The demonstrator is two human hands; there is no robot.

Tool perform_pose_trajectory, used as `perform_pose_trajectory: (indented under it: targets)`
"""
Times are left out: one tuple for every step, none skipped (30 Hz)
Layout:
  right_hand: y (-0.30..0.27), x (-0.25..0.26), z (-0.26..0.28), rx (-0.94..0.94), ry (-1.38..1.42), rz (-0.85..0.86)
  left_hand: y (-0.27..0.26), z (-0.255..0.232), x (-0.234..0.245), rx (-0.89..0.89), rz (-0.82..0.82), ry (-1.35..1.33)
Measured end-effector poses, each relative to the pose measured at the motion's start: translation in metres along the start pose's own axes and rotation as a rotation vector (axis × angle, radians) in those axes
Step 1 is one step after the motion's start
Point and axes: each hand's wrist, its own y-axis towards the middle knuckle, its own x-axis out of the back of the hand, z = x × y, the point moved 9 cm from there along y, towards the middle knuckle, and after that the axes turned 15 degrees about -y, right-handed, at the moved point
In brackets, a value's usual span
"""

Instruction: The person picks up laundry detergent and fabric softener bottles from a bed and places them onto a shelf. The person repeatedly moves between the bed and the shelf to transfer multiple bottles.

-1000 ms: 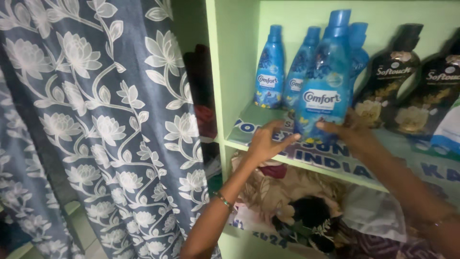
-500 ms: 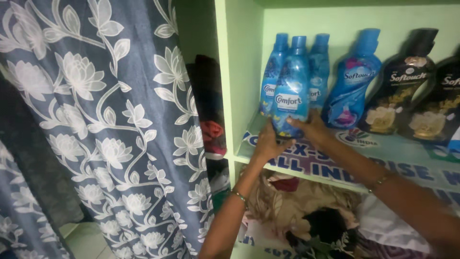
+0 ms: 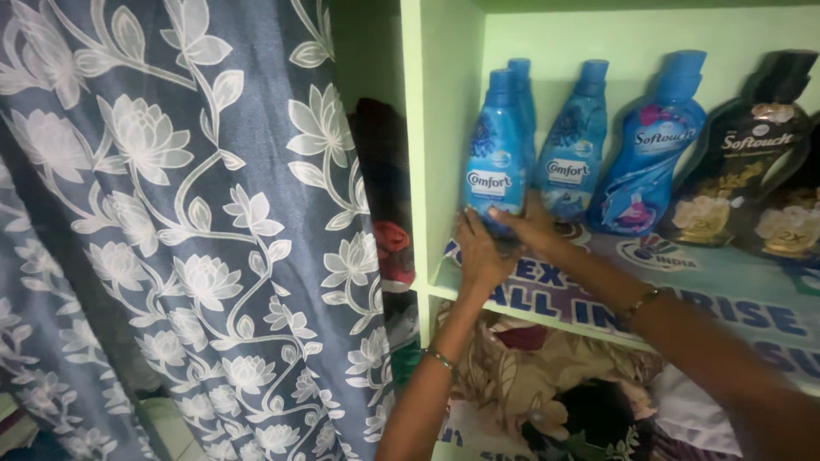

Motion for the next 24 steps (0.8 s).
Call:
perform_pose_trajectory:
  targets:
    - [0.003,0.000,0.000,0.022,-0.005,-0.019,0.000,-0.001,0.000,-0.013,-0.004,0.004]
    - [0.005,-0.001,-0.001,0.043,-0.010,-0.037,-0.001,-0.001,0.000,-0.024,-0.009,0.007]
    - [0.007,0.000,-0.003,0.064,-0.016,-0.054,-0.002,-0.001,-0.001,-0.036,-0.013,0.011]
    - [0.009,0.001,-0.008,0.042,-0.053,-0.062,-0.002,-0.001,-0.003,-0.047,-0.003,0.035]
    - [0.012,0.002,-0.014,0.019,-0.091,-0.069,-0.001,0.000,-0.005,-0.059,0.007,0.060]
    - [0.014,0.003,-0.019,-0.004,-0.127,-0.077,-0.001,0.000,-0.008,-0.070,0.018,0.086]
    - [0.015,0.003,-0.018,0.060,-0.135,-0.065,-0.001,0.002,-0.008,-0.062,0.014,0.078]
    - [0.015,0.004,-0.017,0.123,-0.146,-0.054,-0.001,0.005,-0.009,-0.054,0.011,0.067]
    - [0.014,0.004,-0.016,0.185,-0.157,-0.044,-0.001,0.008,-0.009,-0.047,0.009,0.056]
    - [0.013,0.005,-0.021,0.175,-0.154,-0.035,-0.001,0.008,-0.010,-0.057,0.007,0.066]
    - [0.011,0.006,-0.025,0.165,-0.150,-0.026,-0.002,0.008,-0.010,-0.067,0.006,0.075]
    - [0.010,0.006,-0.028,0.157,-0.147,-0.018,-0.002,0.008,-0.010,-0.078,0.005,0.084]
    - [0.006,0.006,-0.034,0.114,-0.136,0.001,-0.003,0.008,-0.010,-0.078,0.011,0.086]
    - [0.002,0.007,-0.039,0.075,-0.125,0.022,-0.002,0.008,-0.010,-0.078,0.013,0.087]
    - [-0.001,0.007,-0.043,0.036,-0.115,0.043,-0.002,0.007,-0.011,-0.079,0.016,0.088]
    - [-0.003,0.009,-0.045,0.001,-0.160,0.011,-0.002,0.008,-0.010,-0.075,0.016,0.090]
    - [-0.005,0.012,-0.047,-0.035,-0.206,-0.021,-0.003,0.008,-0.010,-0.071,0.016,0.092]
    - [-0.005,0.015,-0.048,-0.071,-0.252,-0.054,-0.002,0.008,-0.010,-0.066,0.016,0.092]
    - [-0.005,0.015,-0.044,-0.039,-0.247,-0.046,-0.001,0.007,-0.010,-0.083,0.018,0.140]
    - [-0.005,0.015,-0.042,-0.009,-0.243,-0.039,-0.001,0.006,-0.012,-0.099,0.021,0.186]
    - [-0.006,0.014,-0.039,0.020,-0.239,-0.032,-0.002,0.006,-0.014,-0.116,0.025,0.232]
    - [-0.005,0.016,-0.040,0.006,-0.306,-0.052,-0.002,0.007,-0.014,-0.101,0.020,0.226]
    - [-0.004,0.018,-0.040,-0.008,-0.374,-0.071,-0.002,0.009,-0.014,-0.087,0.016,0.220]
    - [-0.003,0.020,-0.040,-0.021,-0.441,-0.090,-0.002,0.011,-0.014,-0.074,0.011,0.214]
